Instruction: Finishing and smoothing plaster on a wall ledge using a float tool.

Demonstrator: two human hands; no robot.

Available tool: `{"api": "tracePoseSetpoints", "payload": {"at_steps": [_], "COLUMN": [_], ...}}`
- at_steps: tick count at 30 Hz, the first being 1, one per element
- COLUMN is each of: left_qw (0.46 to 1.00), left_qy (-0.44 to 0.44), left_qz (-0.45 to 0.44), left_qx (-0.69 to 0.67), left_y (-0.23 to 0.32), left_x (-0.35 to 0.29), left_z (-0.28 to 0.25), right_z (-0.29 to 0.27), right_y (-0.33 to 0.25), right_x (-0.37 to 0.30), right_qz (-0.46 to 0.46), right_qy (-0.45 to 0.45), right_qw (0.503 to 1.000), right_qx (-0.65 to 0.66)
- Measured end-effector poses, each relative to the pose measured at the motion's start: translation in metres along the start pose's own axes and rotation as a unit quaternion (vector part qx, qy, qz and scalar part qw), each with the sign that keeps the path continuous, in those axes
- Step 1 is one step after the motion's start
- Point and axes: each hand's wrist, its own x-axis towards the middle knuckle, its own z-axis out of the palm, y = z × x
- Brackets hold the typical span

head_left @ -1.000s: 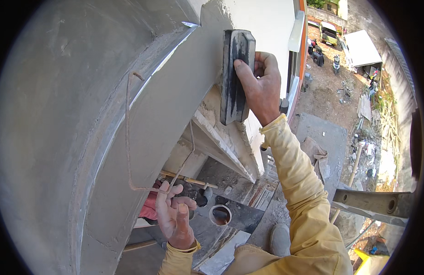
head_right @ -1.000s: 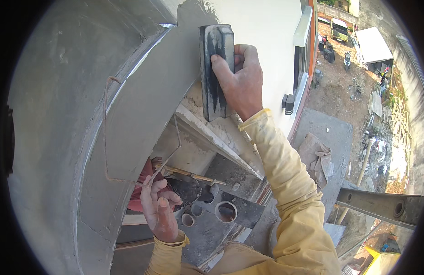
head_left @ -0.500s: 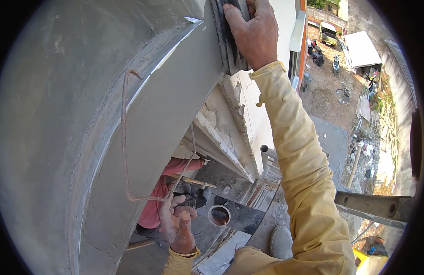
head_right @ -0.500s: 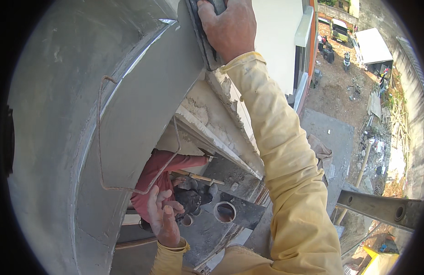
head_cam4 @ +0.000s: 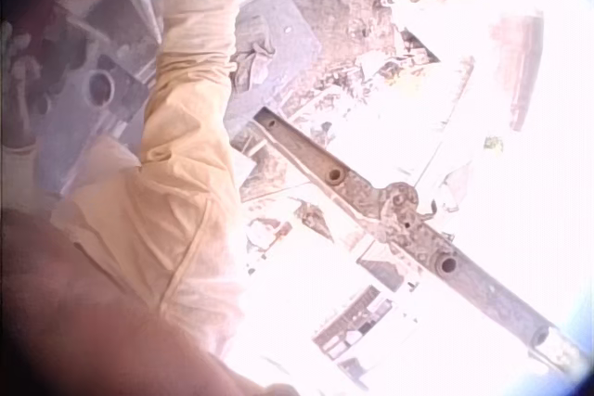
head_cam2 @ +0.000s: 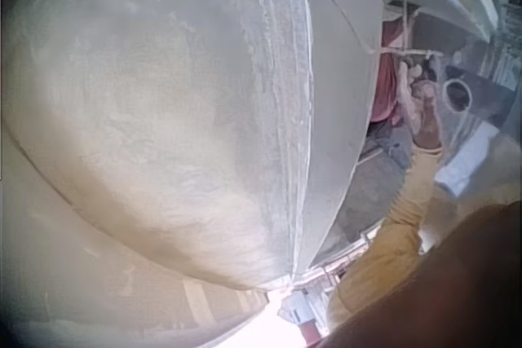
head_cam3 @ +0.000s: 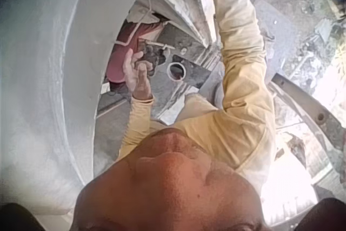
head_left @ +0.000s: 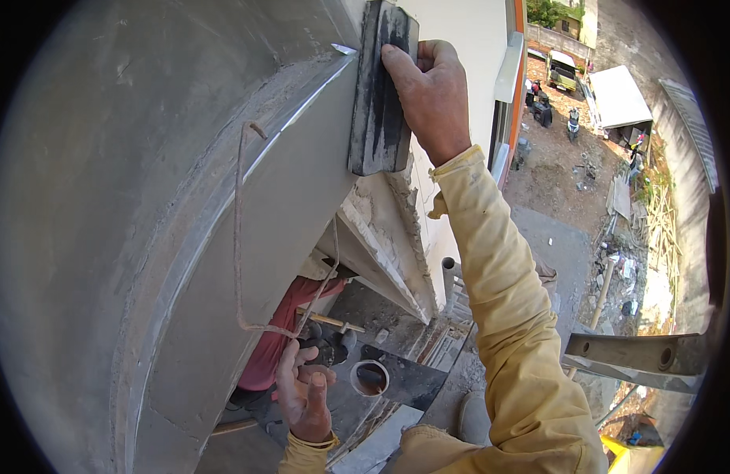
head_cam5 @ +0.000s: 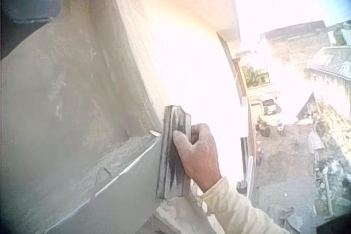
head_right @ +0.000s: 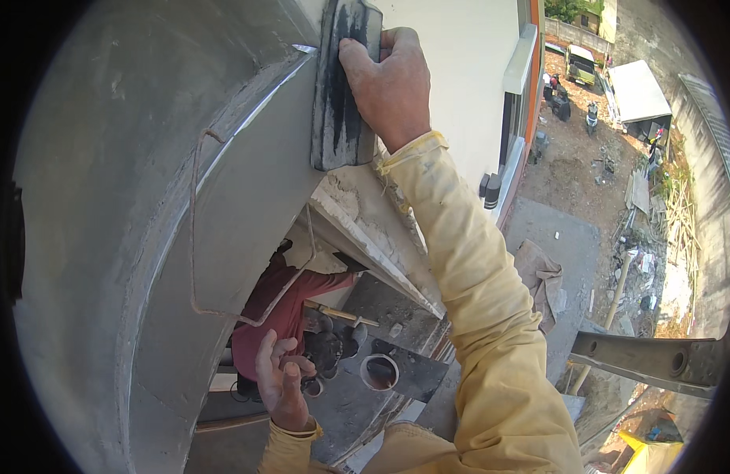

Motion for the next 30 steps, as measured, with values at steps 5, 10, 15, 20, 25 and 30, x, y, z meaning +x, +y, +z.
{"api": "tracePoseSetpoints", "payload": {"at_steps": [5,10,15,20,25,30], "left_qw": [1.000,1.000,0.999,0.997,0.995,0.997], "left_qy": [0.007,0.000,0.016,0.014,-0.011,-0.016], "left_qz": [0.014,-0.015,-0.045,-0.070,-0.084,-0.062], "left_qx": [0.002,-0.001,-0.012,-0.035,-0.043,-0.046], "left_y": [-0.003,-0.005,-0.011,-0.009,-0.007,-0.009], "left_x": [0.000,-0.005,-0.007,-0.012,-0.015,-0.012], "left_z": [0.001,0.000,-0.008,-0.010,-0.001,0.002], "right_z": [-0.030,-0.034,-0.005,0.003,0.001,-0.014], "right_y": [0.054,0.018,0.010,0.016,0.046,0.080], "right_x": [-0.051,-0.138,-0.115,-0.026,0.049,0.051], "right_qz": [0.111,-0.044,-0.141,-0.161,-0.216,-0.033], "right_qy": [0.000,-0.067,-0.034,0.060,0.126,0.097], "right_qw": [0.993,0.997,0.989,0.983,0.953,0.978], "right_qx": [-0.040,0.020,-0.014,-0.071,-0.172,-0.180]}}
